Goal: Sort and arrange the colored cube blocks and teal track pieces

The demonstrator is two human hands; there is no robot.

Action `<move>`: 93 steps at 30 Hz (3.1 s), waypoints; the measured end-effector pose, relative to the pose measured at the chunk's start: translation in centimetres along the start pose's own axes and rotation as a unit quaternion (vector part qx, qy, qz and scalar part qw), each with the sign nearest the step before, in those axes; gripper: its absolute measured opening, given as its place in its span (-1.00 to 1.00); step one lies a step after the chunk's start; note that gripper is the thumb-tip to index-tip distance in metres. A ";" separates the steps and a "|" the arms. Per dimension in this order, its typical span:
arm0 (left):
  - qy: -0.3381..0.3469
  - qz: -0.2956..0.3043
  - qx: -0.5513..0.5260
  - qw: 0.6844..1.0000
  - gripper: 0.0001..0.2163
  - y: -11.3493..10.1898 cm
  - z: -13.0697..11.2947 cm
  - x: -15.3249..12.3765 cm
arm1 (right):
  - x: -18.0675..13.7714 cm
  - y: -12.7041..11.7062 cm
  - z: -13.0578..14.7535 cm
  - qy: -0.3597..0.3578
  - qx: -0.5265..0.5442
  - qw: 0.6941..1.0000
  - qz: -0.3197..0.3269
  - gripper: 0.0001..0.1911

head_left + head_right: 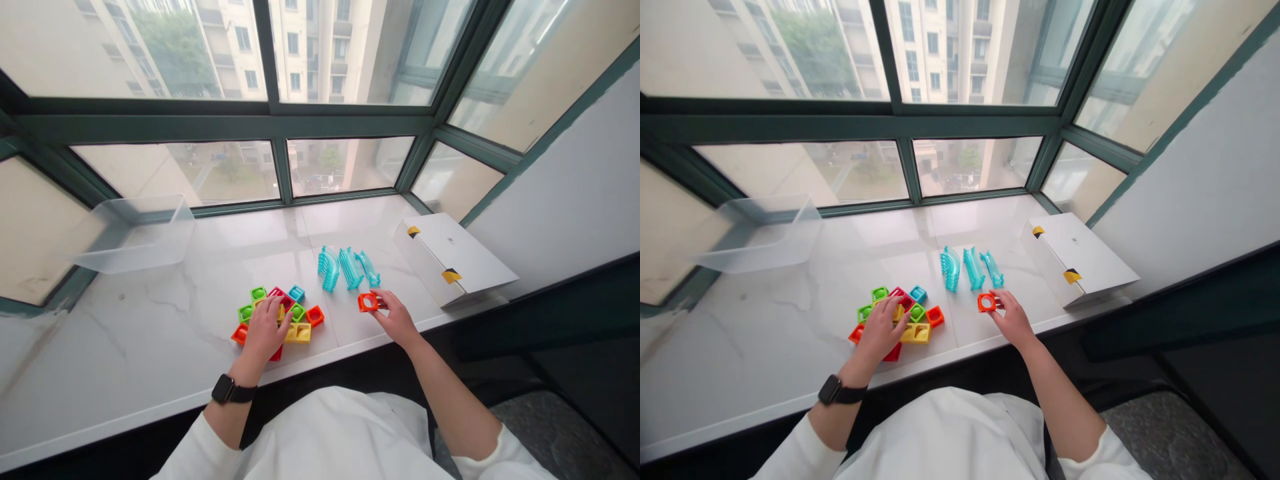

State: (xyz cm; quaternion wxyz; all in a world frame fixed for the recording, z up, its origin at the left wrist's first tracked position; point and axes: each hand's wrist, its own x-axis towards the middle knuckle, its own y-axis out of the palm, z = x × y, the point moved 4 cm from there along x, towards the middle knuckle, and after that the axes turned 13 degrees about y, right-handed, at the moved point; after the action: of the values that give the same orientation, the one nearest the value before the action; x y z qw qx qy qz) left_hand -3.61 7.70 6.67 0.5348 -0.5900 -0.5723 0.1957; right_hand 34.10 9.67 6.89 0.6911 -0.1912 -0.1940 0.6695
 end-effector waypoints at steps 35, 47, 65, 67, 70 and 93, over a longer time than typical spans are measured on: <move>-0.024 0.016 -0.012 1.000 -0.66 0.5 0.2 -0.4 | 3.2 3.5 -7.4 0.068 -0.060 0.996 0.004 -0.36; -0.019 0.019 -0.038 0.999 -0.64 0.2 0.6 -0.6 | 3.3 3.5 -7.3 0.068 -0.055 0.996 0.015 -0.36; -0.032 -0.052 -0.105 0.993 -0.57 -0.1 2.7 -2.8 | -1.1 0.9 -2.3 -0.011 0.001 0.983 -0.183 -0.62; -0.031 -0.048 -0.109 0.992 -0.57 -0.2 2.6 -2.8 | -1.6 1.6 0.0 -0.052 0.003 0.983 -0.178 -0.68; -0.031 -0.042 -0.120 0.991 -0.58 -0.4 2.4 -2.8 | -2.1 3.9 3.1 -0.123 0.013 0.987 -0.107 -0.76; 0.004 -0.019 -0.114 0.993 -0.55 -1.8 3.6 -3.7 | -2.8 16.5 5.6 -0.135 -0.085 0.978 0.134 -0.39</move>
State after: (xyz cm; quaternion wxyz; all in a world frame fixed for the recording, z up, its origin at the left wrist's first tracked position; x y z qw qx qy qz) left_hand -8.52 5.44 5.55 0.4702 -0.6369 -0.5998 0.1162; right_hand 17.00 7.37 2.95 0.5436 -0.1815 -0.3146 0.7567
